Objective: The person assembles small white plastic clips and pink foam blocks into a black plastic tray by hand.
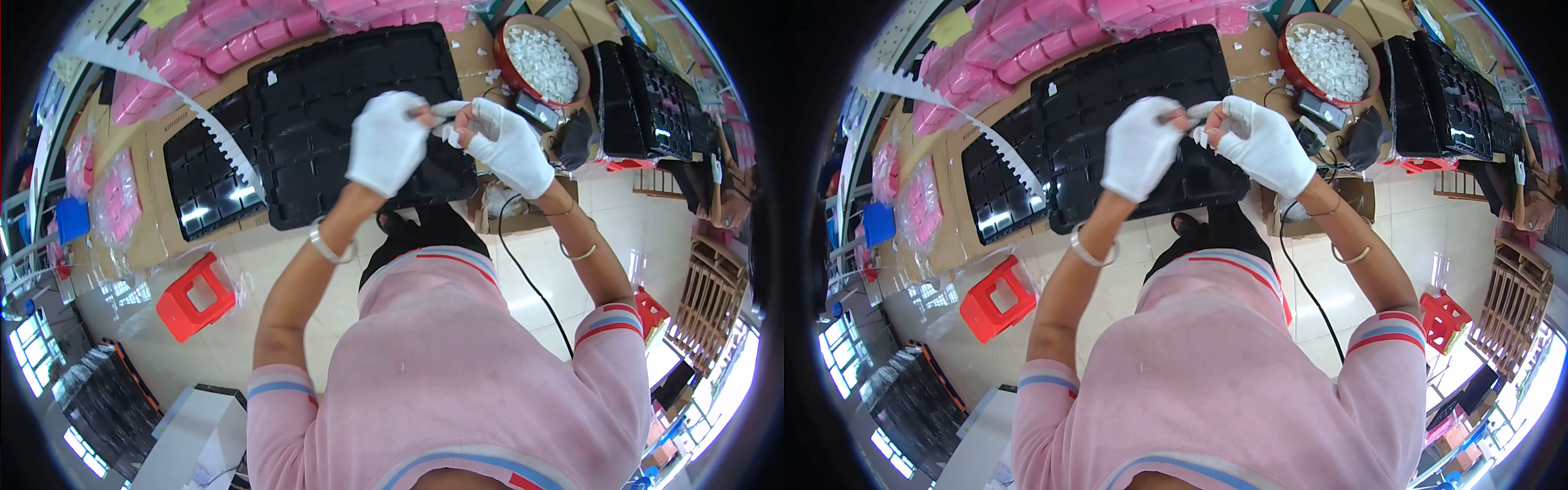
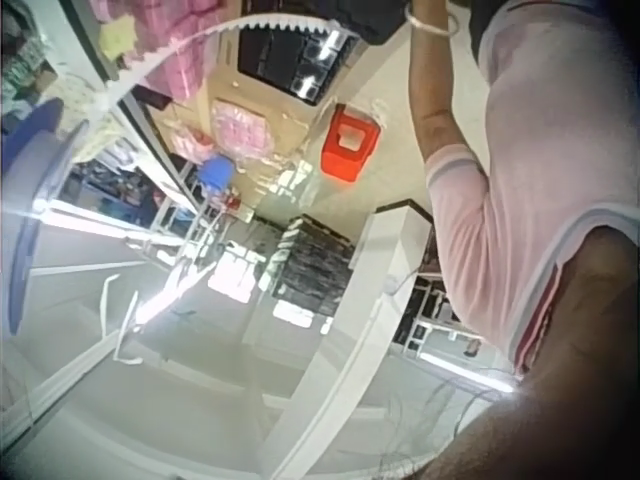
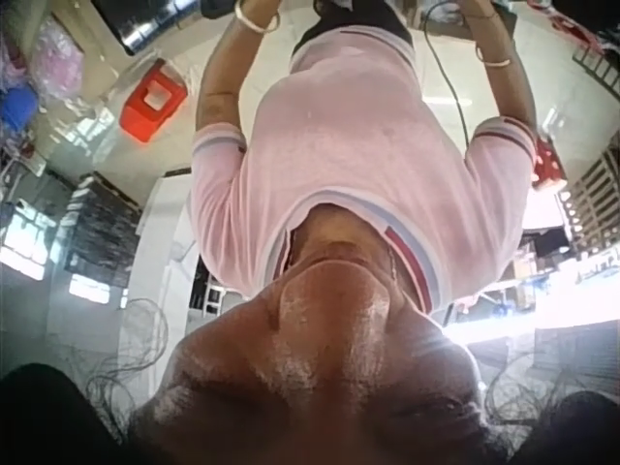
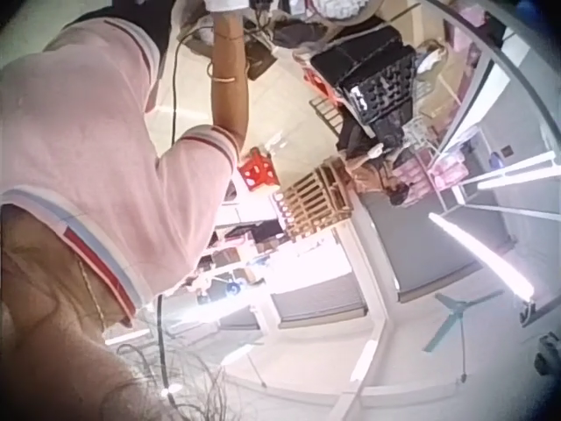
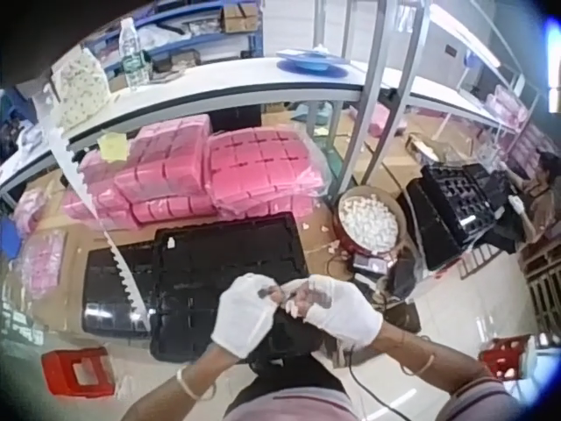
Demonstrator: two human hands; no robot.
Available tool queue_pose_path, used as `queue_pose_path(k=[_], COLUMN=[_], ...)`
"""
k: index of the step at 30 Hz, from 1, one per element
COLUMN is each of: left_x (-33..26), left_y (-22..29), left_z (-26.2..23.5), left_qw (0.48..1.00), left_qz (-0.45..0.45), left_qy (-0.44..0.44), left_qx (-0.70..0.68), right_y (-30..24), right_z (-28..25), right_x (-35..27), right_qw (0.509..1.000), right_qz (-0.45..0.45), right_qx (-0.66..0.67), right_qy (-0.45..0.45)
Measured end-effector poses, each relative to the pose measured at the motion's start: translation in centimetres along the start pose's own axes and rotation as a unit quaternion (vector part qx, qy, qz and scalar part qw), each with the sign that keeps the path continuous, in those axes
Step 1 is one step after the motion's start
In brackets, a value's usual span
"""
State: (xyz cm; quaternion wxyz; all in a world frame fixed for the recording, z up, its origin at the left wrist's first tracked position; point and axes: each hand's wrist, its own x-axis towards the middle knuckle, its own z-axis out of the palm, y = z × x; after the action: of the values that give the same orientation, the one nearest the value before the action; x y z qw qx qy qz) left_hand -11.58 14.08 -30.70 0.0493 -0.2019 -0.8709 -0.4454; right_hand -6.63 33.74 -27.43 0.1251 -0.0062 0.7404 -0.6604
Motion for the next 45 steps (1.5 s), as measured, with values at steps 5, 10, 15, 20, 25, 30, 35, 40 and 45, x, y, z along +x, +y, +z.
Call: queue_pose_path(k=[5, 10, 15, 20, 25, 30, 35, 40, 45], left_x=[6.0, 9.9, 9.6, 9.2, 9.6, 9.4, 7.2, 7.8, 8.6], left_y=[2.3, -5.9, -21.0, -23.4, -23.6, -22.1, -23.6, -23.0, -22.3], left_z=[5.9, 0.2, -11.4, -12.4, -12.4, -11.4, -12.3, -11.3, -11.6], left_qw=[0.974, 0.994, 0.942, 0.958, 0.950, 0.888, 0.922, 0.930, 0.933], left_qz=[-0.029, 0.004, -0.093, -0.069, -0.062, 0.048, 0.009, 0.007, 0.018], left_qy=[0.002, 0.111, 0.145, 0.075, 0.047, -0.007, 0.048, 0.081, 0.034], left_qx=[-0.225, 0.022, 0.288, 0.269, 0.303, 0.457, 0.385, 0.359, 0.358], right_y=[2.3, 10.1, 16.9, 20.4, 19.3, 17.6, 16.2, 15.8, 15.4], right_z=[-5.4, -16.0, -25.6, -28.6, -26.5, -23.1, -19.6, -18.4, -17.2], right_x=[3.1, 5.1, 8.2, 11.3, 13.1, 13.5, 13.6, 12.9, 12.3], right_qw=[0.943, 0.929, 0.848, 0.781, 0.763, 0.807, 0.836, 0.833, 0.872], right_qz=[-0.127, -0.090, -0.043, -0.019, -0.014, -0.025, -0.031, -0.054, -0.034], right_qx=[-0.222, -0.090, -0.383, -0.505, -0.534, -0.487, -0.463, -0.480, -0.423], right_qy=[0.213, 0.347, 0.364, 0.366, 0.363, 0.333, 0.292, 0.269, 0.245])
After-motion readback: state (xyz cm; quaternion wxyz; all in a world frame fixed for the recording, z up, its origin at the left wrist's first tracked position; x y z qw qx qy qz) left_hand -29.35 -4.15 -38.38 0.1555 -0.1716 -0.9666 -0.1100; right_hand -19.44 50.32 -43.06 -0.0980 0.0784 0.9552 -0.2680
